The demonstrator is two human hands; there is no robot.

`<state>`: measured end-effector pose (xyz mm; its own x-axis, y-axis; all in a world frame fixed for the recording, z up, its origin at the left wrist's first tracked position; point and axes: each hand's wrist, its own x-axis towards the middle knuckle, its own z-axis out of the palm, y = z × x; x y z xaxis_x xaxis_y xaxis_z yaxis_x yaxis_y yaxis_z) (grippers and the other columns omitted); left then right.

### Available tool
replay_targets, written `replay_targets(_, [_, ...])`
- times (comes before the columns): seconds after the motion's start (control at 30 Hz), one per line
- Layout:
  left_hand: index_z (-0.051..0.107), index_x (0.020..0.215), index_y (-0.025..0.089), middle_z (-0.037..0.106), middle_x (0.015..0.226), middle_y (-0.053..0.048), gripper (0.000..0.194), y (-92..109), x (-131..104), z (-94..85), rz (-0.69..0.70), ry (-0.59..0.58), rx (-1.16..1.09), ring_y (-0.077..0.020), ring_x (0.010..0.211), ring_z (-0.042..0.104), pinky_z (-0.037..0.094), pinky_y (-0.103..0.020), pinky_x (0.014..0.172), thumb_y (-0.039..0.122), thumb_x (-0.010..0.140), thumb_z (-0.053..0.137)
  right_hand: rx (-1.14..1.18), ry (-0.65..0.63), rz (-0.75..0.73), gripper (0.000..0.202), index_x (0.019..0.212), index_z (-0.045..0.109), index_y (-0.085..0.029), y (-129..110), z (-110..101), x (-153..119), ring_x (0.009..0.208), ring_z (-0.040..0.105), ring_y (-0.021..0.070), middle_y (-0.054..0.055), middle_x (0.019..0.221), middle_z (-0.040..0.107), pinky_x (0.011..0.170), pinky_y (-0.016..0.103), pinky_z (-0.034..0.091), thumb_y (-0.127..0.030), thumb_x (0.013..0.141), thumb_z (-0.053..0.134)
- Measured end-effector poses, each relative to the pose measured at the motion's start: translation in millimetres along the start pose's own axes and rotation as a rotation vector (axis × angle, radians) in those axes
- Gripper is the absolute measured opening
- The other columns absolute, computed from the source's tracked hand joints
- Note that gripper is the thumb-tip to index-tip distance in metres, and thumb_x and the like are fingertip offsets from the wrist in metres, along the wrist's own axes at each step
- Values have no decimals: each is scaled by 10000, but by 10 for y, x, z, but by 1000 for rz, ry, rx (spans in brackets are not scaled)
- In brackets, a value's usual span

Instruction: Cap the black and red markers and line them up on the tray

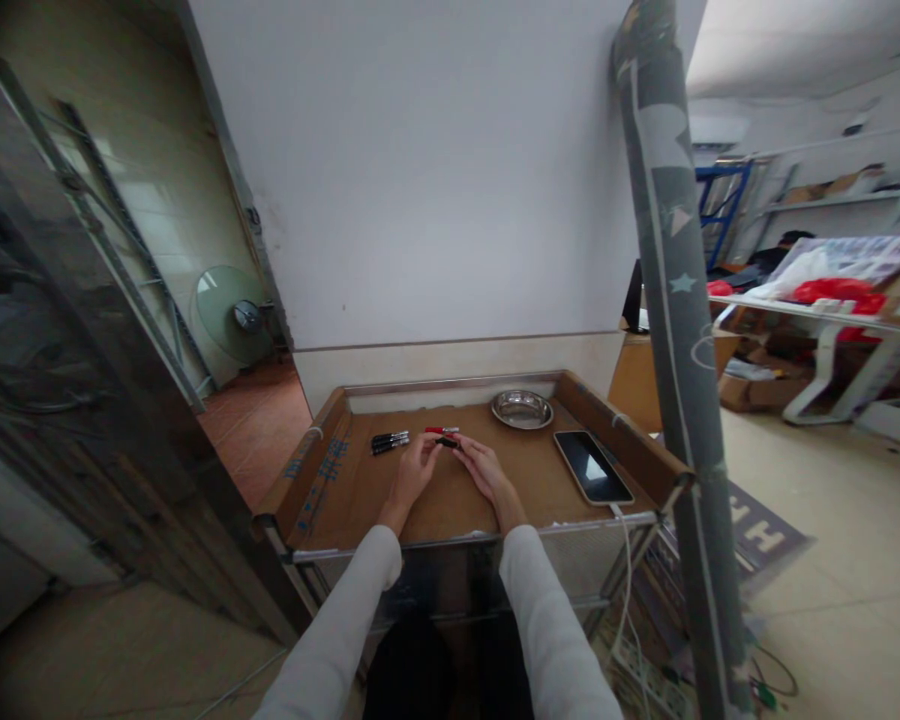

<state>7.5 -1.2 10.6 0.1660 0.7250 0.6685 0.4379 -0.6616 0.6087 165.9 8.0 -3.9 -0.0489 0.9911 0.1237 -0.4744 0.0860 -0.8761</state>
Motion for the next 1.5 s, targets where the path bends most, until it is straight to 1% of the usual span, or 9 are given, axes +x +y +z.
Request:
replay_targets(0.23, [525, 1057, 185, 641, 1019, -71, 189, 52, -3, -35, -13, 118, 20, -150, 941, 619, 491, -307, 863, 261, 905, 442, 13, -5, -2, 290, 856, 725, -193, -6, 20, 1, 1095, 572, 211, 59, 1074, 679, 958, 328, 458, -360, 620, 742])
replay_targets(0.43, [528, 1084, 183, 624, 1070, -95, 237, -17, 1, -50, -88, 295, 34, -170, 990, 600, 476, -337, 887, 306, 915, 415, 6, -29, 5, 307, 859, 724, -178, -12, 33, 6, 994, 617, 193, 69, 1042, 689, 960, 343, 456, -333, 597, 770])
replay_targets(0.53, [530, 1071, 180, 625, 1048, -91, 227, -44, 15, -57, -107, 320, 46, -173, 990, 596, 474, -336, 882, 292, 916, 408, -18, -34, -6, 374, 903, 717, -180, -5, 33, 10, 946, 629, 184, 68, 1019, 695, 947, 342, 452, -316, 562, 791])
replay_targets(0.67, [550, 998, 177, 634, 991, -77, 162, -92, 34, -48, -144, 248, 43, -167, 942, 604, 475, -330, 864, 228, 898, 433, -94, 54, -105, 389, 902, 710, -179, 32, 26, 34, 888, 632, 180, 68, 970, 706, 899, 340, 455, -353, 561, 779])
replay_targets(0.77, [552, 909, 176, 646, 908, -50, 92, -185, 41, 0, -212, 84, -9, -157, 868, 620, 489, -319, 824, 147, 851, 487, -267, 191, -250, 337, 830, 699, -173, 73, 5, 63, 795, 627, 179, 61, 856, 713, 823, 344, 470, -394, 581, 752])
replay_targets(0.87, [540, 858, 177, 642, 861, -27, 102, -282, 52, 61, -257, -24, -41, -148, 834, 624, 494, -312, 805, 90, 809, 516, -487, 231, -359, 275, 786, 679, -171, 100, -13, 83, 760, 622, 188, 64, 801, 702, 767, 336, 475, -403, 639, 696])
replay_targets(1.07, [544, 885, 177, 603, 928, -40, 118, -333, 106, 129, -228, -40, 143, -165, 924, 586, 465, -344, 864, 92, 828, 484, -956, 41, -419, 111, 798, 663, -206, 134, 32, 103, 828, 616, 185, 40, 856, 696, 792, 330, 456, -236, 748, 568])
replay_targets(1.23, [558, 1008, 168, 556, 1023, -75, 207, -303, 148, 141, -224, -84, 328, -170, 979, 552, 448, -324, 881, 91, 851, 448, -1193, -66, -455, 168, 854, 646, -199, 174, 65, 157, 873, 588, 171, 35, 905, 679, 821, 304, 427, -113, 734, 566])
replay_targets(1.5, [588, 1022, 179, 562, 1023, -71, 257, -257, 157, 114, -174, -140, 393, -164, 971, 551, 442, -294, 878, 71, 859, 422, -1459, 215, -439, 107, 837, 643, -164, 197, -9, 114, 882, 521, 233, 102, 900, 605, 802, 338, 403, -243, 794, 583])
